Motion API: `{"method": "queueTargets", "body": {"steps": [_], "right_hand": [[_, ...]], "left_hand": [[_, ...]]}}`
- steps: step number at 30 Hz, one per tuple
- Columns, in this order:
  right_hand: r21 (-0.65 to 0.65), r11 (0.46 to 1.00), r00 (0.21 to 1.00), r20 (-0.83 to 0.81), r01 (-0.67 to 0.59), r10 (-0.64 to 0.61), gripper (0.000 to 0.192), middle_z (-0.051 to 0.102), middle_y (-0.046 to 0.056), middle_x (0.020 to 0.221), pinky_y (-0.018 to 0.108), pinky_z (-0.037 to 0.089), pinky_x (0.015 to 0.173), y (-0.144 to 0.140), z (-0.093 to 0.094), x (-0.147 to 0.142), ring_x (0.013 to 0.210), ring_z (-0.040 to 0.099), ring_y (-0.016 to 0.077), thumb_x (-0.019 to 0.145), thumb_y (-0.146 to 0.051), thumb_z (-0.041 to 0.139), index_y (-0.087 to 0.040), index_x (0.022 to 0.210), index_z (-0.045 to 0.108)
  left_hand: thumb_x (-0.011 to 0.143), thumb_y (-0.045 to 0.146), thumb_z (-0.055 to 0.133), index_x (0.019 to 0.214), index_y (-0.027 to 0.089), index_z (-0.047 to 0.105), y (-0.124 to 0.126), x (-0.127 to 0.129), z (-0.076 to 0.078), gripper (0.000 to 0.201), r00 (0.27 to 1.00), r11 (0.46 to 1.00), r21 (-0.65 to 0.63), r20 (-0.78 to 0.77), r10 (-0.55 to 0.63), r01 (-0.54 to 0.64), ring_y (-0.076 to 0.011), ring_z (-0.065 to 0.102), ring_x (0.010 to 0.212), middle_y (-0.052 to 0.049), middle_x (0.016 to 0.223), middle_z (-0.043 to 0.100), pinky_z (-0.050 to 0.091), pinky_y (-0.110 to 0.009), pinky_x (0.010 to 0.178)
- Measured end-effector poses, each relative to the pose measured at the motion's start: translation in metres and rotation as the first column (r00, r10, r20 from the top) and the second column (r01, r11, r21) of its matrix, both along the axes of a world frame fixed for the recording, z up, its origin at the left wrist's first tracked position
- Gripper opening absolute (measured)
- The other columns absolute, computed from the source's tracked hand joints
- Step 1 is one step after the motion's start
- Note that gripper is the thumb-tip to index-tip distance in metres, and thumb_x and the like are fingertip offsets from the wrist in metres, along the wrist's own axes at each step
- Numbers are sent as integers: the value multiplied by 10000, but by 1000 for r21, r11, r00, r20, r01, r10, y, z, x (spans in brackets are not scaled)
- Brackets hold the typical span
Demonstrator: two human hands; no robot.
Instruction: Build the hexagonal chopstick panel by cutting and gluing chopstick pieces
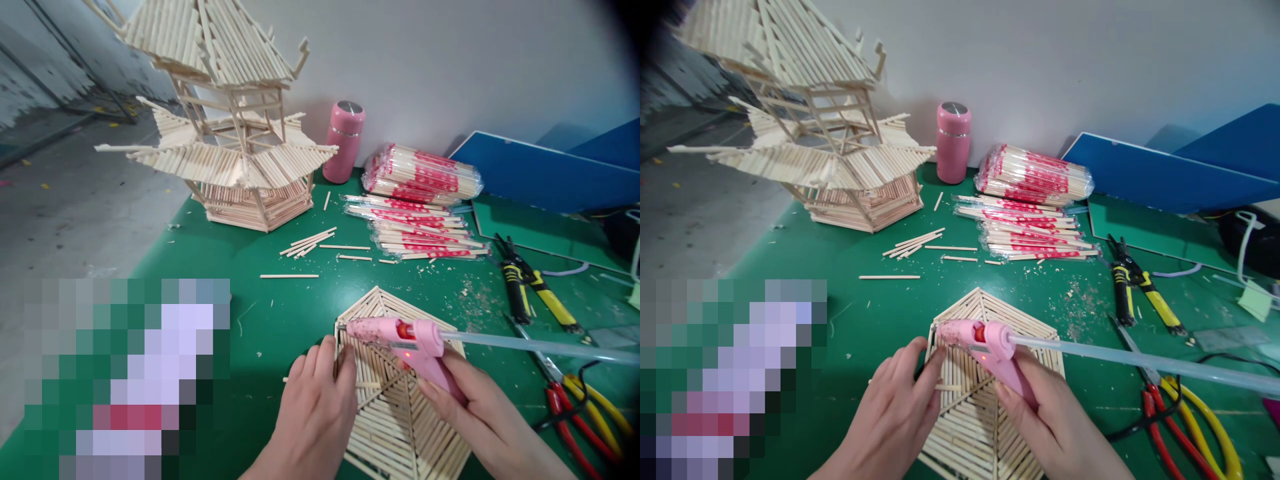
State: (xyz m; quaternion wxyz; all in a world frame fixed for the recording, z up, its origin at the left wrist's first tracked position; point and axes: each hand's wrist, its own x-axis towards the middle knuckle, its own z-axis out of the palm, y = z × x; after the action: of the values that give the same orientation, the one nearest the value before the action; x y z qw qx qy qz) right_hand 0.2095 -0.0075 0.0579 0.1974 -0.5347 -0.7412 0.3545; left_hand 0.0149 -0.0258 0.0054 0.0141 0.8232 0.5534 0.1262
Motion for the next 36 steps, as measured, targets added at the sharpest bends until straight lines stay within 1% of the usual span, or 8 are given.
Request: {"method": "queueTargets", "body": {"steps": [10,14,19,22,25,28,31,36], "right_hand": [[-40,999,999,-22,32,-33,394,611,63,1114,302,473,859,-2,0,-1,1018,566,224,825,-345,438,-216,1190,509],[-41,999,999,14,34,-34,406,598,81,1128,335,473,861,-2,-3,2,1021,561,227,840,-322,427,-206,1228,467],[-25,1000,1000,1,-9,9,426,593,81,1133,358,471,864,0,-3,2,1022,558,228,845,-300,424,-225,1264,420],[-36,999,1000,-4,-28,28,434,589,80,1143,367,468,869,0,-1,2,1021,560,232,843,-303,422,-222,1269,417],[-31,1000,1000,6,0,0,430,594,82,1137,361,469,870,-1,0,2,1021,562,237,838,-314,425,-205,1253,441],[-5,1000,1000,-1,20,-20,407,598,68,1135,328,470,869,-1,1,-2,1011,570,225,836,-319,424,-217,1227,471],[11,1000,1000,-8,10,-10,413,590,64,1149,330,464,876,0,2,-4,1003,577,220,838,-314,414,-229,1240,455],[49,998,996,81,-40,36,449,565,62,1187,351,451,890,-3,-3,1,1045,552,226,834,-274,424,-233,1280,401]], "left_hand": [[742,127,426,1106,147,493,-2,-1,-2,371,999,998,-53,-34,-21,19,-221,543,817,-140,1029,531,483,-350,652],[727,105,429,1087,139,509,-1,-1,-2,370,1000,998,-53,-21,-15,14,-222,551,801,-149,1013,539,487,-359,645],[725,106,434,1057,132,524,0,-1,1,345,1000,999,-41,-16,-18,17,-224,556,786,-153,994,547,491,-359,628],[724,102,427,1065,140,518,0,0,1,355,1000,999,-49,-16,-10,9,-215,554,776,-144,991,549,491,-350,623],[728,111,427,1085,146,506,-1,0,0,368,1000,998,-63,-19,-5,4,-219,554,793,-145,1012,542,490,-354,630],[715,107,440,1054,143,524,-1,1,0,351,1000,999,-49,-14,2,-3,-221,561,778,-142,981,558,496,-357,615],[695,92,445,1014,143,541,1,1,2,338,1000,1000,-21,-2,10,-10,-212,566,746,-137,956,571,502,-351,598],[695,100,437,1014,150,542,2,1,3,340,1000,1000,16,-5,21,-21,-203,567,740,-128,952,572,506,-340,602]]}}
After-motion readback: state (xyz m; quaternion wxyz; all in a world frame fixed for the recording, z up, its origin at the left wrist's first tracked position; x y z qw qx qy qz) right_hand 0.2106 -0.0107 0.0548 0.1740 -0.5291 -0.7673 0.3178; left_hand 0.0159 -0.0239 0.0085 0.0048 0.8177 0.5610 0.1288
